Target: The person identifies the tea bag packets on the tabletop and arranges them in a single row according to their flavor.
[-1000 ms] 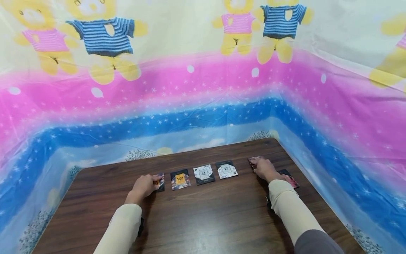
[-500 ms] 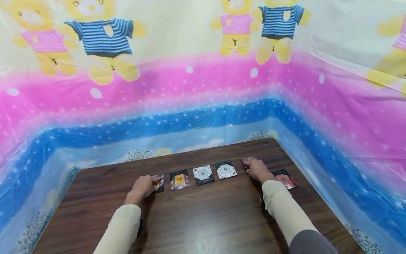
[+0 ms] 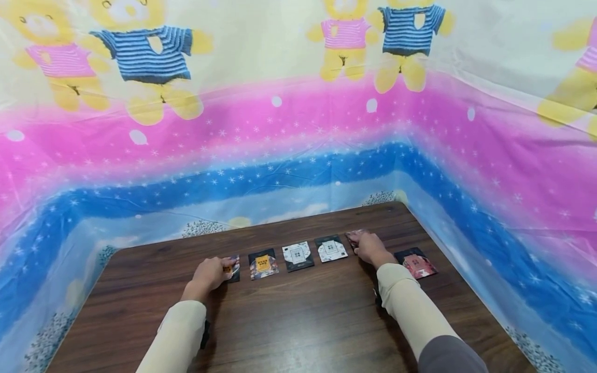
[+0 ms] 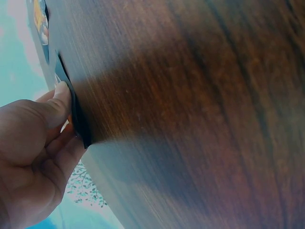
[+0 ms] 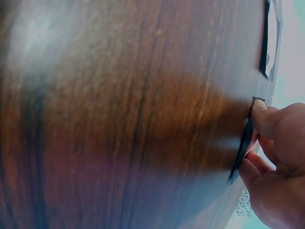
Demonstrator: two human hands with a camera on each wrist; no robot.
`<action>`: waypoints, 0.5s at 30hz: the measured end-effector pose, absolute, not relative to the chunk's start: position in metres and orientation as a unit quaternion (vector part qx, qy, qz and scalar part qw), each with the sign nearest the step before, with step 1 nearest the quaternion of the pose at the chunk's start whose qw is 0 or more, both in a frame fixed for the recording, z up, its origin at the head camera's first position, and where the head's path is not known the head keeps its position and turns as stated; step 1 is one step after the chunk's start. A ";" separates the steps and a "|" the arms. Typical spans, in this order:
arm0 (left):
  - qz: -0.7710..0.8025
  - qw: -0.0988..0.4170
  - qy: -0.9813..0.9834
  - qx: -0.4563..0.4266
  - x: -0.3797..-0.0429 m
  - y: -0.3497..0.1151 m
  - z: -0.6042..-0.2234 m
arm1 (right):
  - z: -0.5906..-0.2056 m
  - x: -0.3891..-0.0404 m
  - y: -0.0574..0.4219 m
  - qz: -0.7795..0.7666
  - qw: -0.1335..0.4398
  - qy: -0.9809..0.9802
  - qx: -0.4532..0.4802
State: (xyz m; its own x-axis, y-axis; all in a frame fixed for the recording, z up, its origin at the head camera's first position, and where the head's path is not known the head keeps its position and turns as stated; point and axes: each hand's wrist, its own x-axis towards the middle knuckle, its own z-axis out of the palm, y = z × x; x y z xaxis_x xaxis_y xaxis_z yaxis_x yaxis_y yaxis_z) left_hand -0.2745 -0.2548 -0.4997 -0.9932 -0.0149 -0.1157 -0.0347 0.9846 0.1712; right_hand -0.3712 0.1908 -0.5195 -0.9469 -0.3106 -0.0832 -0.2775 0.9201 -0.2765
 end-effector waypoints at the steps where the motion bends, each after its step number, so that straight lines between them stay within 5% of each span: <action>1: 0.086 0.058 0.995 -0.013 -0.274 -0.255 -0.500 | -0.519 -0.371 0.190 -0.133 0.064 0.978 -0.150; 15: 0.069 0.068 0.995 -0.016 -0.273 -0.254 -0.499 | -0.517 -0.370 0.187 -0.121 0.070 0.979 -0.151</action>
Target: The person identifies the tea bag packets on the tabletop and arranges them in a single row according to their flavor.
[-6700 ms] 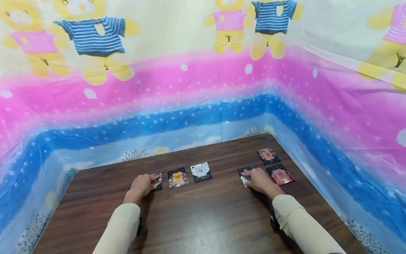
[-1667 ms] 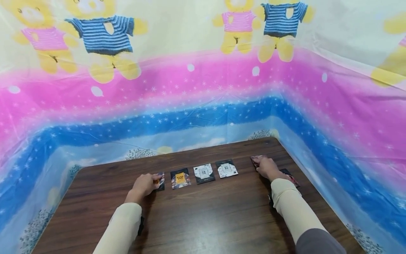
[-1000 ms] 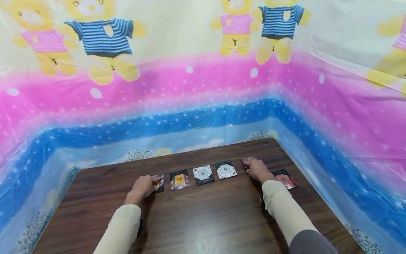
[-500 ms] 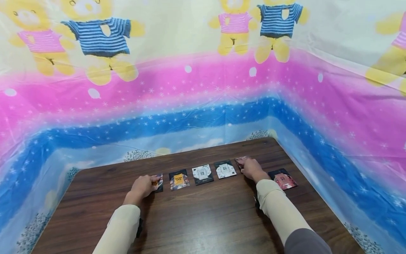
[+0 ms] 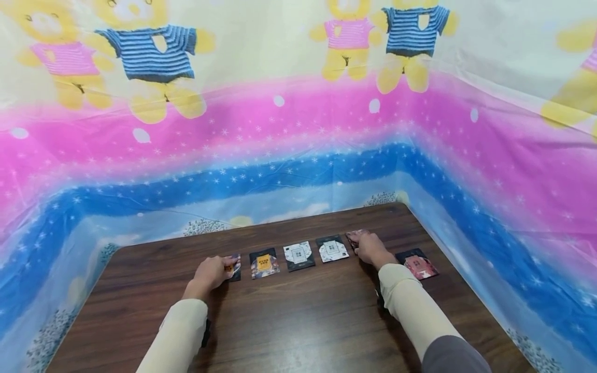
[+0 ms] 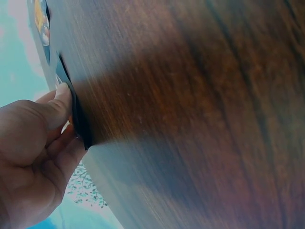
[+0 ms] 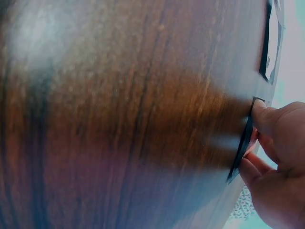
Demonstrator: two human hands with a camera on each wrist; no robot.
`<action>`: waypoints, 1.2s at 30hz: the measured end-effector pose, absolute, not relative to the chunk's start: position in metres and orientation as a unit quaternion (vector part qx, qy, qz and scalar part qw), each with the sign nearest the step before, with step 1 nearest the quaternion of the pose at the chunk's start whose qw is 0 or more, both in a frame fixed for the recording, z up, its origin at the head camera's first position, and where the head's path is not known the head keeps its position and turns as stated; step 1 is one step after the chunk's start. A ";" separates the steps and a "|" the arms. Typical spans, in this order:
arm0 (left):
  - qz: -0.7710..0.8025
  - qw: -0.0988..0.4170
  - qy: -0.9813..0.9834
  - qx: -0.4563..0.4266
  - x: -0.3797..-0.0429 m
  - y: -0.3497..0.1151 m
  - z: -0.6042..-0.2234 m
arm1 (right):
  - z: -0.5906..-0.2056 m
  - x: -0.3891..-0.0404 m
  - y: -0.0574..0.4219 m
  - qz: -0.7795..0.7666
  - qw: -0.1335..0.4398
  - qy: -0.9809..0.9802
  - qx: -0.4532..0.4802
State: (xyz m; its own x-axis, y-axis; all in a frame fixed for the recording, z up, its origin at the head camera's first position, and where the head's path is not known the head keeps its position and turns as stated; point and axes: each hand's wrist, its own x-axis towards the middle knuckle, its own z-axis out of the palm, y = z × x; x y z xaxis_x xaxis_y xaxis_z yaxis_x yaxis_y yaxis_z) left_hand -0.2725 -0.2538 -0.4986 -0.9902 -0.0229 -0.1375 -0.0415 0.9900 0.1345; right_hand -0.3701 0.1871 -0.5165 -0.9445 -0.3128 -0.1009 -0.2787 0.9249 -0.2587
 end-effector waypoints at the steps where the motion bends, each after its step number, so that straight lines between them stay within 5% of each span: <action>1: 0.068 0.068 0.995 -0.013 -0.273 -0.253 -0.499 | -0.517 -0.370 0.188 -0.120 0.068 0.979 -0.153; 14: 0.080 0.072 0.994 -0.012 -0.272 -0.253 -0.500 | -0.513 -0.363 0.211 -0.131 0.019 0.972 -0.194; 36: 0.085 0.070 0.994 -0.008 -0.276 -0.255 -0.496 | -0.498 -0.321 0.303 -0.141 0.034 0.972 -0.187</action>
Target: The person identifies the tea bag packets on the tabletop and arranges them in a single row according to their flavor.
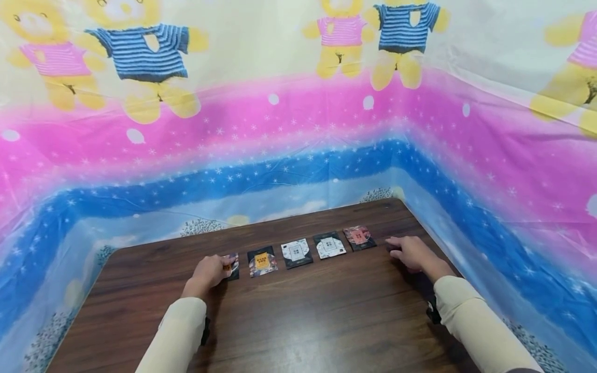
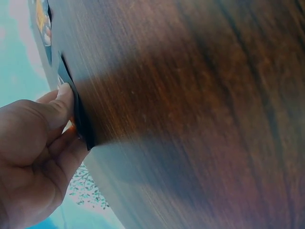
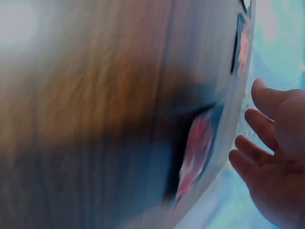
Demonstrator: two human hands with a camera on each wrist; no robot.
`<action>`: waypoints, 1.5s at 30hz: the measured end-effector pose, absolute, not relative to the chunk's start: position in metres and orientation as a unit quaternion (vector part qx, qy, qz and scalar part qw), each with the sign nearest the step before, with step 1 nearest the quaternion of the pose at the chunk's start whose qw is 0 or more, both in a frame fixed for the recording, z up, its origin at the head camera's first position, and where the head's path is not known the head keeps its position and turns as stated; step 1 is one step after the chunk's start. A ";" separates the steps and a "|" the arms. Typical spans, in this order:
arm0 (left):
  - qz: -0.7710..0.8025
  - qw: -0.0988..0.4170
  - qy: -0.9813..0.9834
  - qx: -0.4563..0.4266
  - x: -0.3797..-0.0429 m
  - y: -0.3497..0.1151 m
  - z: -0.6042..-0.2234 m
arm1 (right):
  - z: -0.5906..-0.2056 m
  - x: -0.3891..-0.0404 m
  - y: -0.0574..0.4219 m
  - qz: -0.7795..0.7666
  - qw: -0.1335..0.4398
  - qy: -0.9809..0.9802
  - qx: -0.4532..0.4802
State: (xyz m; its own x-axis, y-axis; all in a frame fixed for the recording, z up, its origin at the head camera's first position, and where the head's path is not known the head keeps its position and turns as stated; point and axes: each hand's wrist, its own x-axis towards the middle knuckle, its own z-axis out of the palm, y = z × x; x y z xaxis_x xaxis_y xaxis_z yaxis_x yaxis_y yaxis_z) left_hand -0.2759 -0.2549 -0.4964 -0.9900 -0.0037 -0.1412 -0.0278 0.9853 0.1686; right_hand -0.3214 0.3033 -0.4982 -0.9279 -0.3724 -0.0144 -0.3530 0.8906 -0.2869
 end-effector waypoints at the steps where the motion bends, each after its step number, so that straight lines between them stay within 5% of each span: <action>1: 0.086 0.071 0.994 -0.009 -0.276 -0.255 -0.496 | -0.499 -0.320 0.309 -0.140 0.034 0.972 -0.186; 14: 0.091 0.070 0.993 -0.005 -0.276 -0.255 -0.488 | -0.516 -0.307 0.346 -0.125 0.005 0.965 -0.229; 45: 0.093 0.072 0.993 -0.014 -0.273 -0.252 -0.493 | -0.523 -0.325 0.317 -0.142 0.044 0.979 -0.140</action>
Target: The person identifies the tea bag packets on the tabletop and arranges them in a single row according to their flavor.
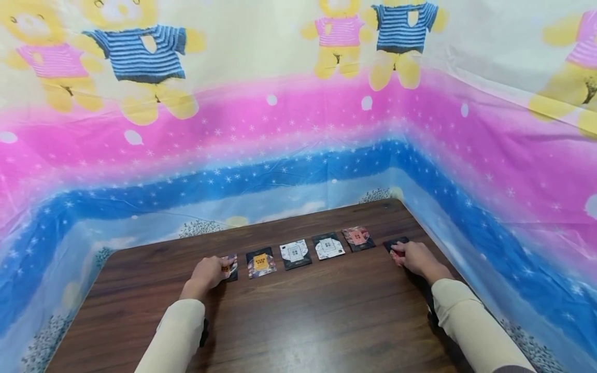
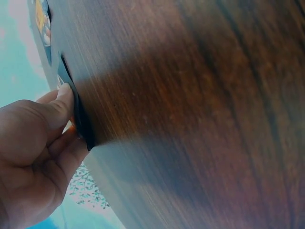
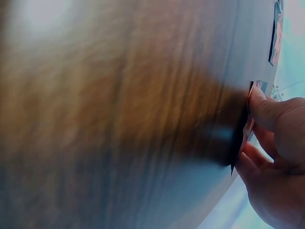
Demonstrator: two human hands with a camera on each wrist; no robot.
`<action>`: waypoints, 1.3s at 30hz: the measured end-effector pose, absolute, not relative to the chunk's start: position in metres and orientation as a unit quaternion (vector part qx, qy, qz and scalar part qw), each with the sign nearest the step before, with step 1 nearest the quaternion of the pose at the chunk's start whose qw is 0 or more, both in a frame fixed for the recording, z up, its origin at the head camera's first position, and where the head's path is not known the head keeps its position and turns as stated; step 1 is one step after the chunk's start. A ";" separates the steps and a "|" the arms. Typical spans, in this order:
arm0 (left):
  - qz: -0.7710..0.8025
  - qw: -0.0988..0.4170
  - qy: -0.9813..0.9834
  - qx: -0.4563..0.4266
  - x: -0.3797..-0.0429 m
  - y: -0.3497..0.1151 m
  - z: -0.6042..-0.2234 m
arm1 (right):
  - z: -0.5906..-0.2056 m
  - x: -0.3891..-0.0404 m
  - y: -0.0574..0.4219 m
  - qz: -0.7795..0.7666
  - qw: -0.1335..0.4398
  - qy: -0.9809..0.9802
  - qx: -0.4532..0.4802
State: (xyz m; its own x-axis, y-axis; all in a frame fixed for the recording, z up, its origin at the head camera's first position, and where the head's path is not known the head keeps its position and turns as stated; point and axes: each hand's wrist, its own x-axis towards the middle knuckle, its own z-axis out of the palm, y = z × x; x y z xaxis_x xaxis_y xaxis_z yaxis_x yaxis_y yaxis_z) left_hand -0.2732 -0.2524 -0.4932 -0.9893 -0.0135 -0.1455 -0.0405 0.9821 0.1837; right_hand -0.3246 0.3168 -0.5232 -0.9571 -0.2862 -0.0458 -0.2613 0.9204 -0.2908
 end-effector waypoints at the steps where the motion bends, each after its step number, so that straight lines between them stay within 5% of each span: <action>1: 0.095 0.071 0.993 -0.015 -0.273 -0.252 -0.493 | -0.523 -0.326 0.315 -0.144 0.046 0.979 -0.136; 39: 0.125 0.072 0.989 -0.016 -0.275 -0.257 -0.495 | -0.516 -0.378 0.284 -0.167 0.091 0.978 -0.084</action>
State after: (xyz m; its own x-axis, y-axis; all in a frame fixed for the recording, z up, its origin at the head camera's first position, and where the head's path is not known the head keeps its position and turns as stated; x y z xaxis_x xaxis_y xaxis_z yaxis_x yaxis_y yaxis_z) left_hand -0.2751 -0.2573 -0.4947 -0.9891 -0.0128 -0.1468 -0.0488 0.9683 0.2449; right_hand -0.3775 0.2841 -0.5158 -0.9693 -0.1954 -0.1491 -0.1348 0.9298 -0.3426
